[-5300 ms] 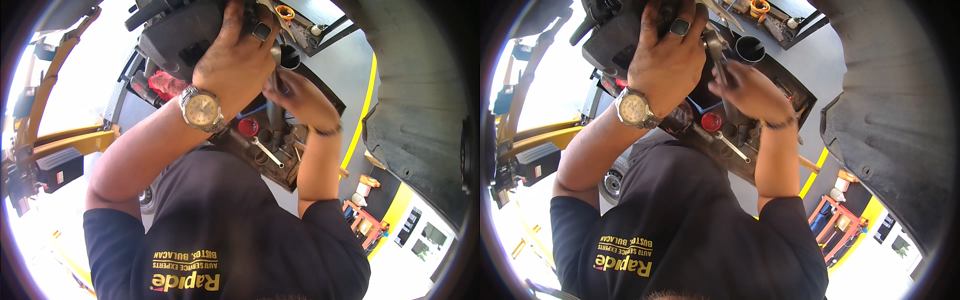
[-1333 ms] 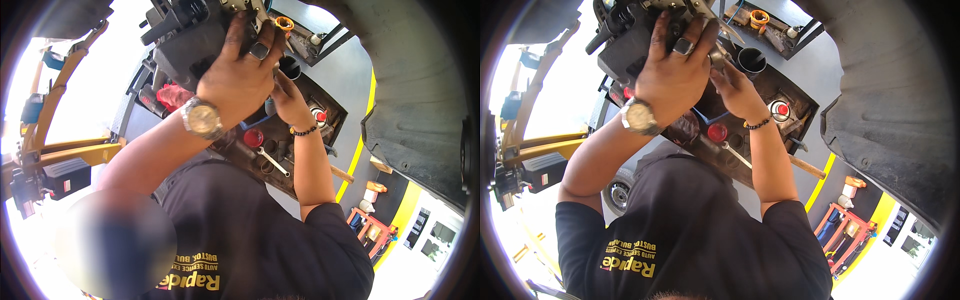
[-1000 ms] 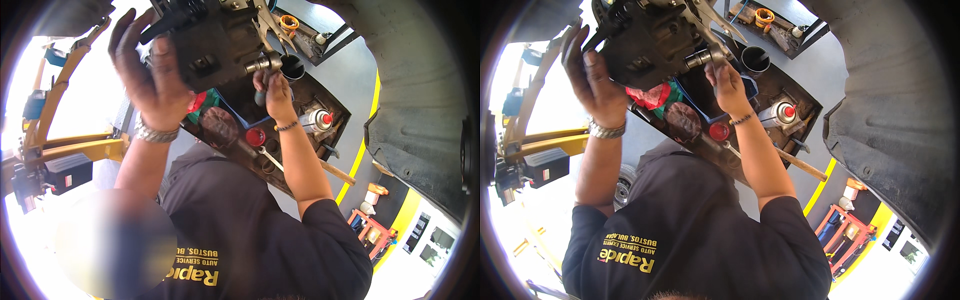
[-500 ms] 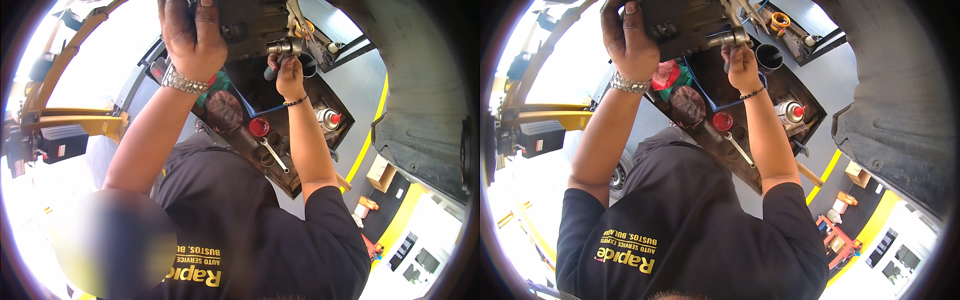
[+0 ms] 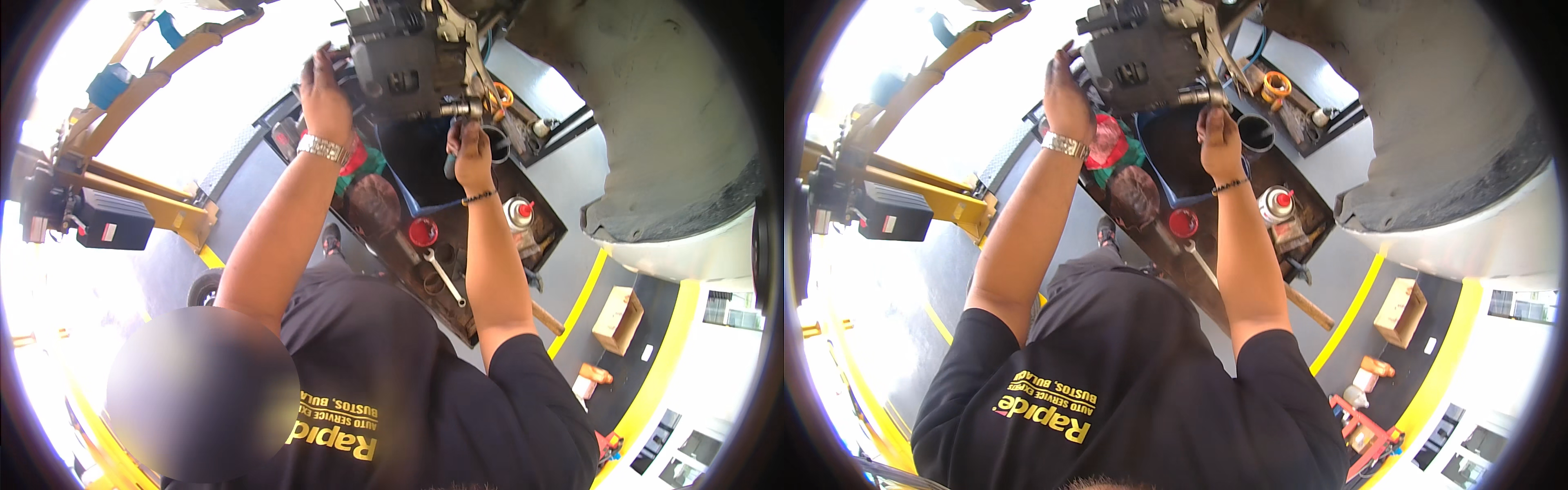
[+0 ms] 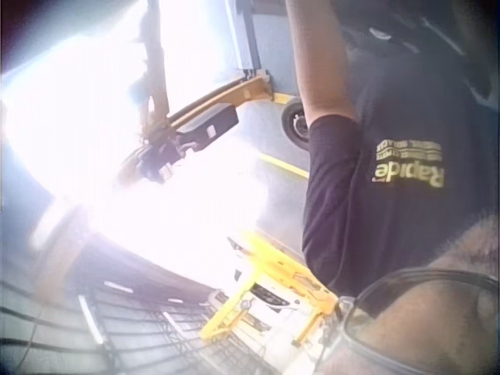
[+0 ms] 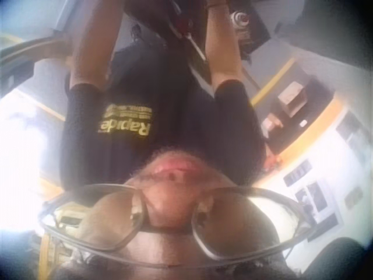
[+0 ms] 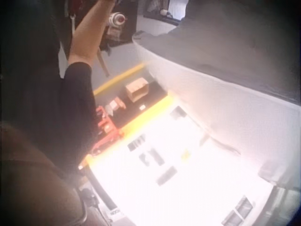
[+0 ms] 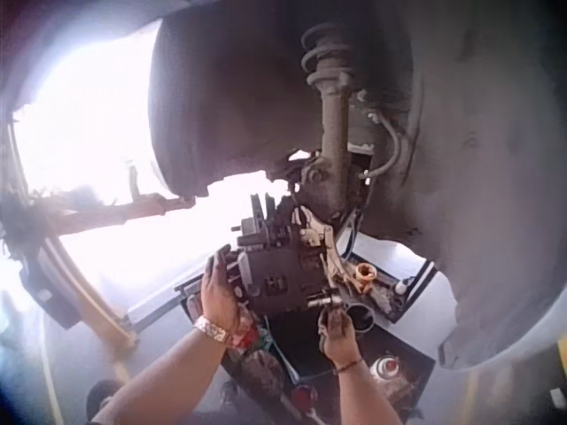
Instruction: The person works on a car's brake assembly while the vehicle is raised on a lift. They use a wrench and pliers to loosen and tighten bolts on the brake caliper, then remove the caliper and inspect the brake pads and rotor.
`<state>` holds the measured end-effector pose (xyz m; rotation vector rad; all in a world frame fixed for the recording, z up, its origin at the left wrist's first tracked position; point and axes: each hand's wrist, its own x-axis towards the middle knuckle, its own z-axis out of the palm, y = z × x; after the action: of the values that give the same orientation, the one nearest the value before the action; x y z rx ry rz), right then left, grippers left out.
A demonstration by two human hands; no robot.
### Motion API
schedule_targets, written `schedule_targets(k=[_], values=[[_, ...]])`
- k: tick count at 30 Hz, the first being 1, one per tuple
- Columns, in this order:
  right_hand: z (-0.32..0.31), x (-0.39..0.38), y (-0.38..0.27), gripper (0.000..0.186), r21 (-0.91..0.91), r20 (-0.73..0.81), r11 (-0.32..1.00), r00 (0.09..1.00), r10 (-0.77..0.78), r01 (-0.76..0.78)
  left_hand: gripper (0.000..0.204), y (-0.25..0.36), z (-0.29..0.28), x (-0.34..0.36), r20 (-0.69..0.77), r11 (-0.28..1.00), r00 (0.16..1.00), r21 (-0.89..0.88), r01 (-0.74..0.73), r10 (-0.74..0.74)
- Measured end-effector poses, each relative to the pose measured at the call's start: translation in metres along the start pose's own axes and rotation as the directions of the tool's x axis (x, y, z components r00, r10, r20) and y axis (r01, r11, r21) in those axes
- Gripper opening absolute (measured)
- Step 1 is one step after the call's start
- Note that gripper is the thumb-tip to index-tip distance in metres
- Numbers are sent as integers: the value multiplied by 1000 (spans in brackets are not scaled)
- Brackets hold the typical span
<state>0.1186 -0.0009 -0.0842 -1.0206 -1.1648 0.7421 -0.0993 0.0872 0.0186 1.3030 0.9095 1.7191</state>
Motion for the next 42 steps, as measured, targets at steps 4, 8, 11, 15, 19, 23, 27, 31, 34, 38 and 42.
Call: schedule_targets(k=[4,8,11,15,19,23,27,31,34,38,42], values=[[1,-2,-4,55,75,4,996,999,54,-54,40,-13,-25,20,100,996,991,17,90,-91],[-2,-5,-9,59,42,8,996,997,79,-79,89,-19,-47,47,455,969,880,246,21,-134],[-3,-7,-8,61,35,-16,994,995,101,-100,114,-22,-50,58,588,982,796,185,39,-143],[-2,-8,-1,62,64,18,994,996,92,-93,134,-22,-37,61,627,980,767,-27,197,-137],[4,-7,1,61,130,-14,992,1000,10,-8,129,-17,-33,75,697,967,687,35,254,-205],[4,-11,-9,55,23,-32,999,999,26,-25,122,-13,-48,88,779,983,599,151,104,-184],[5,-22,-15,26,-41,-86,995,992,88,-91,117,-20,-60,88,807,994,581,97,52,-109],[19,-33,3,18,-7,-274,984,947,169,-178,103,-29,-55,74,775,993,626,25,111,-89],[28,-38,17,18,59,-457,980,868,194,-188,85,-20,-48,61,729,988,685,-98,119,-10],[27,-40,19,19,-177,-444,920,863,242,-350,61,24,-42,38,379,842,822,169,-513,425],[15,-43,20,19,-275,-354,876,889,292,-397,66,76,-25,32,557,775,688,121,-621,464]])
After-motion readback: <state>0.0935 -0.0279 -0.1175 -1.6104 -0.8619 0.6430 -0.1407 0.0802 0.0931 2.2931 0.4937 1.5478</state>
